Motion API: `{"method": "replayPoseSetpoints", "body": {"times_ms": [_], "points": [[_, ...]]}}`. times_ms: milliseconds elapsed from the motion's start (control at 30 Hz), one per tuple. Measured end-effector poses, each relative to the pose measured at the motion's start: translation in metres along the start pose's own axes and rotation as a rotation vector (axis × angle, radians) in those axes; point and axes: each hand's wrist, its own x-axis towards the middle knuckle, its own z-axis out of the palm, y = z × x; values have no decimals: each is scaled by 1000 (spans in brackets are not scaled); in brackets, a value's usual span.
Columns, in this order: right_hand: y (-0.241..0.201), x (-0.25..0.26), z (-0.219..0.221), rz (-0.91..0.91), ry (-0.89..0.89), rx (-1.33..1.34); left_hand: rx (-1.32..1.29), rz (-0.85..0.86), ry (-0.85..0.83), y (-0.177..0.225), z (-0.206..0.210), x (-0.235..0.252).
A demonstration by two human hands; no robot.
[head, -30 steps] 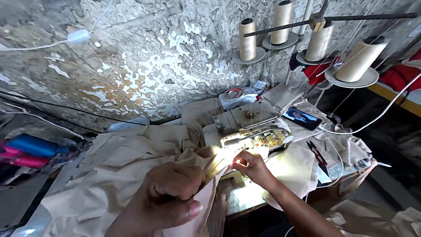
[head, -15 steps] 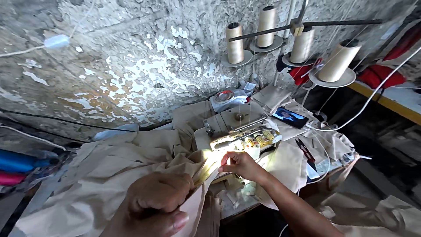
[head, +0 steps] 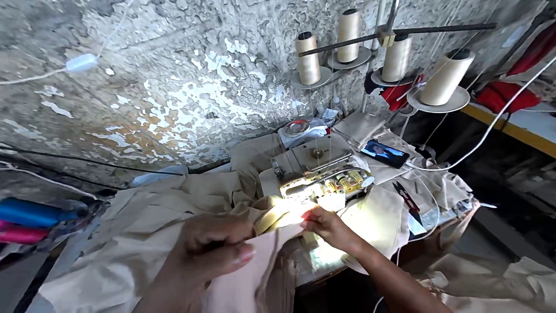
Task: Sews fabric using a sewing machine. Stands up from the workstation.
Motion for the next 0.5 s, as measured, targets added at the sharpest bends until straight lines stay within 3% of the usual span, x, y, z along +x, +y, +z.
{"method": "replayPoseSetpoints", "body": {"times_ms": [167,300,500], "points": [[38,-38,12,-13,38,83,296,-7,-267,0,14,7],[44,-47,18,-64,48,176,394,22,-304,-1,14,8],[52,-47,23,-34,79,124,255,-86,-268,-5,14,4]]}}
